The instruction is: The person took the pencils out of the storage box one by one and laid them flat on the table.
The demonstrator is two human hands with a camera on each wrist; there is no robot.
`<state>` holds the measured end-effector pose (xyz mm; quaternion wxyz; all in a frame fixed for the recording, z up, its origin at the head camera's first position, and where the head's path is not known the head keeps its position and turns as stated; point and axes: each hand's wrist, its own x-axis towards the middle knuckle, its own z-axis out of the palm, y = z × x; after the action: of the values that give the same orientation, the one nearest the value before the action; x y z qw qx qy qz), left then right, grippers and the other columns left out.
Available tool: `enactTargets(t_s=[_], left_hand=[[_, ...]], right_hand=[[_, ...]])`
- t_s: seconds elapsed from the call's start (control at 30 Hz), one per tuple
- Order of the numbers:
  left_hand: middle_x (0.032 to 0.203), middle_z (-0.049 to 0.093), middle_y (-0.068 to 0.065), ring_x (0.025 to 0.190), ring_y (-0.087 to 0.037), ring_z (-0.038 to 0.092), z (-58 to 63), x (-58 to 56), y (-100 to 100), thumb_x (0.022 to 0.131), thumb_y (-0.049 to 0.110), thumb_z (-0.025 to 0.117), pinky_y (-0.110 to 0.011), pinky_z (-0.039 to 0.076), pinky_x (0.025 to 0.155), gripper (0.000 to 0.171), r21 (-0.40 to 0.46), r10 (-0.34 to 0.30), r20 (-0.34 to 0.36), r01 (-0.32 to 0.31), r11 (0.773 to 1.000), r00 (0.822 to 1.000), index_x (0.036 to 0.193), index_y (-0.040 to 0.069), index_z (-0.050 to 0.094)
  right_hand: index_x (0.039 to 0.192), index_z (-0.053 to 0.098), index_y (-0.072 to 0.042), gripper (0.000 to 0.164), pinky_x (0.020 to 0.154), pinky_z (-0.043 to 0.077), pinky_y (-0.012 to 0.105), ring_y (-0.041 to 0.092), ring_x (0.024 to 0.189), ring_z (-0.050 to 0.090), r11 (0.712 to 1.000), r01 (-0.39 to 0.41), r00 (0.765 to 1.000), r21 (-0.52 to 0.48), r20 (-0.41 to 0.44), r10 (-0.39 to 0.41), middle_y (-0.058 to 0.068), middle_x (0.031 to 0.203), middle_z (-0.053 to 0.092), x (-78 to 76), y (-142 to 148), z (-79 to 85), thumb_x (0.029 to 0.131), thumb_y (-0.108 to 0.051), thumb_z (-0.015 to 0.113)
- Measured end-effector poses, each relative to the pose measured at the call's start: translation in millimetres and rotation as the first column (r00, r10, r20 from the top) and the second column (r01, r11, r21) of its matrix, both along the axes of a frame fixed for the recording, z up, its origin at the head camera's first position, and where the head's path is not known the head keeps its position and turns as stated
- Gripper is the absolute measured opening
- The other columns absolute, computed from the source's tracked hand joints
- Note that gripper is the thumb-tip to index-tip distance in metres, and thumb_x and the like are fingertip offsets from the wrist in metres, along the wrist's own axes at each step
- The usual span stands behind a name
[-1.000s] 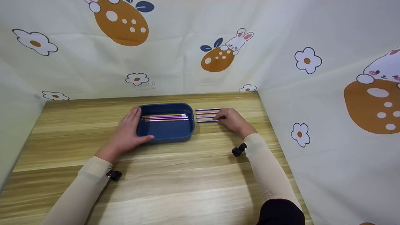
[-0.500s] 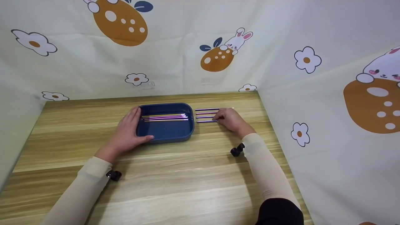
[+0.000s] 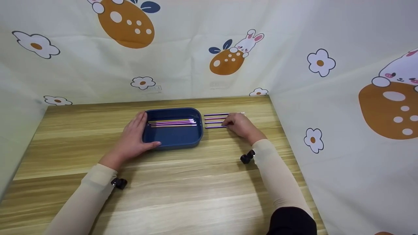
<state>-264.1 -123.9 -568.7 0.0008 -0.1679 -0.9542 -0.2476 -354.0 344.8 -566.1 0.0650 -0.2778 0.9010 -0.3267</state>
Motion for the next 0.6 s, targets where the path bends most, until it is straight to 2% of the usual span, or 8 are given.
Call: enactTargets(t_s=[0.17, 0.33, 0.6], left_hand=[[0.184, 0.01, -0.022, 0.17, -0.04, 0.007, -0.6, -1.2, 0.0, 0.083, 0.093, 0.067, -0.061, 0.01, 0.136, 0.144, 0.002, -0.001, -0.003, 0.001, 1.0, 1.0, 0.176, -0.002, 0.01], [0.183, 0.01, -0.023, 0.17, -0.04, 0.007, -0.8, -1.7, 0.2, 0.083, 0.095, 0.065, -0.062, 0.011, 0.135, 0.145, -0.009, 0.003, -0.005, -0.003, 1.0, 1.0, 0.175, -0.003, 0.01], [0.183, 0.012, -0.023, 0.17, -0.038, 0.008, -1.1, -0.6, -0.2, 0.082, 0.096, 0.063, -0.061, 0.013, 0.135, 0.145, -0.01, 0.009, -0.012, -0.009, 1.0, 1.0, 0.176, -0.002, 0.011]], right_hand=[[0.108, 0.086, 0.0, 0.025, 0.107, 0.055, 0.055, 0.04, 0.114, 0.073, 1.0, -0.004, 1.0, 0.001, -0.008, 0.004, 0.014, 0.112, 0.081, 1.1, -0.4, 1.0, 0.093, 0.016, 0.075], [0.108, 0.085, 0.002, 0.023, 0.105, 0.054, 0.05, 0.038, 0.113, 0.072, 1.0, -0.004, 1.0, -0.012, 0.008, 0.004, 0.016, 0.111, 0.08, 1.9, -1.2, 2.3, 0.093, 0.016, 0.073], [0.112, 0.084, 0.0, 0.019, 0.098, 0.054, 0.034, 0.031, 0.111, 0.071, 0.995, 0.037, 0.997, -0.089, 0.07, -0.03, 0.012, 0.113, 0.078, 2.0, -7.2, 0.5, 0.098, 0.01, 0.076]])
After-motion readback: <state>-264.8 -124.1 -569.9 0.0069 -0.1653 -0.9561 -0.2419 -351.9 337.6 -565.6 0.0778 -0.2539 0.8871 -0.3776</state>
